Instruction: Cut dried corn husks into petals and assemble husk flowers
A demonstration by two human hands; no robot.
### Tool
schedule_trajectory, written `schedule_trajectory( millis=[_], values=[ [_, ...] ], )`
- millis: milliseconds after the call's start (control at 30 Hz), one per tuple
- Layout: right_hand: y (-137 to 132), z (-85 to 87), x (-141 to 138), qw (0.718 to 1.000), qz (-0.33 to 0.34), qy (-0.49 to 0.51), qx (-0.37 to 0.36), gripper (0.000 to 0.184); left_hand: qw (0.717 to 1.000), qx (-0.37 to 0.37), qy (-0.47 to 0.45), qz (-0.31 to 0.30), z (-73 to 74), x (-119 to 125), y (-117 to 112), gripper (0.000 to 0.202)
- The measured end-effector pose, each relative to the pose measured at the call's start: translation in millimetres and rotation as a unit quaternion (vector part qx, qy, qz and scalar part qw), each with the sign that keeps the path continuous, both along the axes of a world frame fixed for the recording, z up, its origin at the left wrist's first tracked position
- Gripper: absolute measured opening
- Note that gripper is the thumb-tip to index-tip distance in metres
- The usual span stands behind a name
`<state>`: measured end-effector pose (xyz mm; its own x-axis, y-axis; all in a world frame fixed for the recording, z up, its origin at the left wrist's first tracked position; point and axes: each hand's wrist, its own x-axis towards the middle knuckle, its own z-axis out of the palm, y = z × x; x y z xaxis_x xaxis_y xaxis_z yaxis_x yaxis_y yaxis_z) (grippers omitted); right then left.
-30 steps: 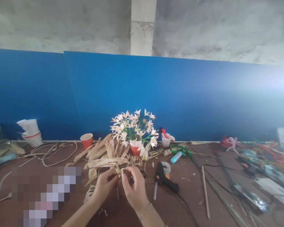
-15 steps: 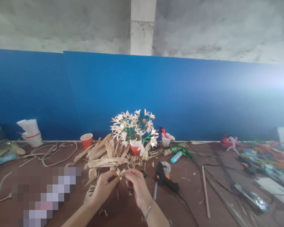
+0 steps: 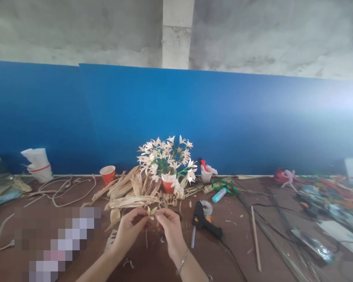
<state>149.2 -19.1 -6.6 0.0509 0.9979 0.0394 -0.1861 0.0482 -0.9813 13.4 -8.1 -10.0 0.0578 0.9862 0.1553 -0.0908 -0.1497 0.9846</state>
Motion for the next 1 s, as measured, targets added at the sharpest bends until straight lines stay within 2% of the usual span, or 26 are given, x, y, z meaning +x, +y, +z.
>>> schedule_trajectory(
  millis=[233,433,600,800,1000],
  values=[
    [-2.6,5.0,3.1,0.999,0.037,0.004,0.003,0.026,0.99,-0.092,-0.053,-0.097,-2.4,-0.2,2.3,0.019],
    [-1.6,0.2,6.5,0.998,0.055,-0.013,-0.022,0.027,0.979,-0.105,-0.067,-0.163,-4.8,-3.1,2.0,0.02],
    [0.3,-2.6,6.6,0.997,0.066,-0.009,-0.036,0.027,0.982,-0.095,-0.063,-0.153,-5.5,-3.5,0.5,0.021],
    [0.2,-2.4,7.4,0.996,0.086,-0.004,-0.02,0.026,0.984,-0.084,-0.054,-0.148,-3.7,-2.3,-0.6,0.023],
    [-1.9,5.1,4.5,0.998,0.048,-0.008,0.032,0.02,0.989,-0.083,-0.078,-0.093,3.3,-3.9,1.8,0.026]
  ],
)
